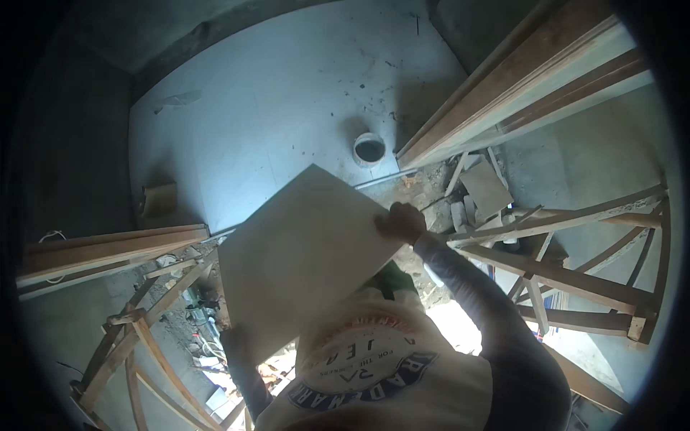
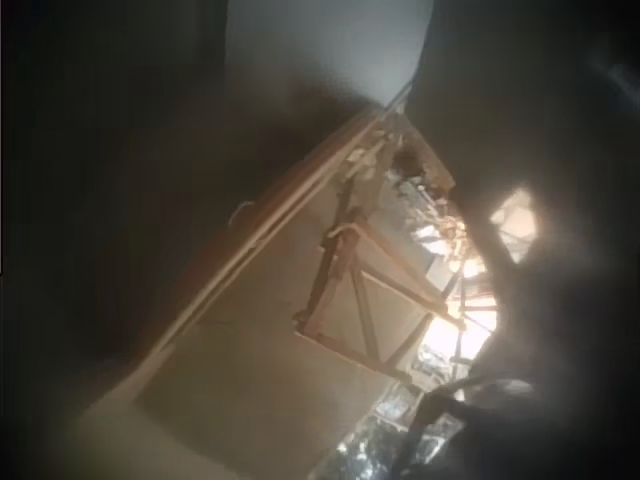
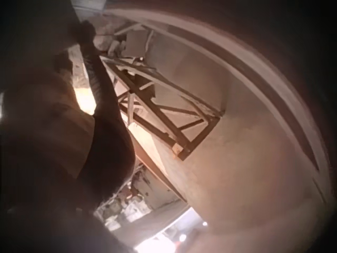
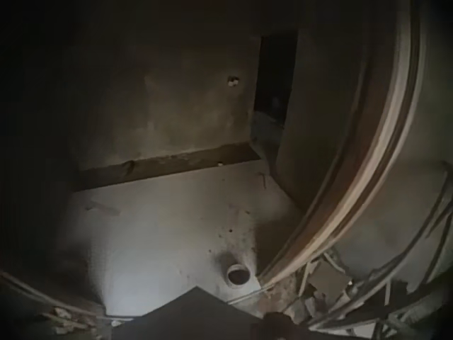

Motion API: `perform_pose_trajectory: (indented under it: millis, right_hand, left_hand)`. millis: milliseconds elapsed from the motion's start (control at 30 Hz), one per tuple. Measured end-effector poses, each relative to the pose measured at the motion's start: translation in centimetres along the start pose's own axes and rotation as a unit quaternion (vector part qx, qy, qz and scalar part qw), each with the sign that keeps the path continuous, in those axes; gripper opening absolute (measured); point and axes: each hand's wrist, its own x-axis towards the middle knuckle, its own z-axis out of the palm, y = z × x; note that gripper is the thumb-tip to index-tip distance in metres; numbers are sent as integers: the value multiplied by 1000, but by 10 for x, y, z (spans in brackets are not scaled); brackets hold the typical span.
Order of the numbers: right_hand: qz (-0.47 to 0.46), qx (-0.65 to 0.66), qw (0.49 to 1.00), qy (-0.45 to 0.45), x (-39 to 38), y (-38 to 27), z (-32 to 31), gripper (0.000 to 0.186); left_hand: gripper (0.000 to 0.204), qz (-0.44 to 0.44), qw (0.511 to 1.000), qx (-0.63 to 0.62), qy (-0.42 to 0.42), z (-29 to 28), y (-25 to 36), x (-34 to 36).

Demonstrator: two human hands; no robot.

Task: The person places a large white floor tile onto a prepared surface, aligning it with previously laid tiles by hand and pressing it into position.

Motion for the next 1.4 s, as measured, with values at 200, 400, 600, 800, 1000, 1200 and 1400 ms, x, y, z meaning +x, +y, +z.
perform_pose_trajectory:
  millis: [200,400,600,800,1000,1200,1400]
  right_hand:
    - [-39,-9,997,67,131,-59,-101,60]
    - [18,34,998,48,269,-116,-167,66]
    - [91,95,990,54,368,-186,-283,60]
    - [185,104,976,44,430,-216,-352,58]
    - [254,124,956,78,511,-223,-418,60]
    - [275,167,942,91,645,-206,-472,63]
    - [244,163,951,94,767,-195,-573,65]
  left_hand:
    - [42,-213,941,-255,-64,-68,-33,173]
    - [35,2,995,-57,-86,-75,-97,406]
    - [42,65,988,-135,-32,-89,-157,634]
    - [17,154,984,-49,-70,-123,-177,816]
    - [23,234,970,-59,-16,-104,-173,994]
    - [42,43,942,-323,-73,-108,-144,1177]
    - [47,-181,918,-326,-135,-176,-73,1320]
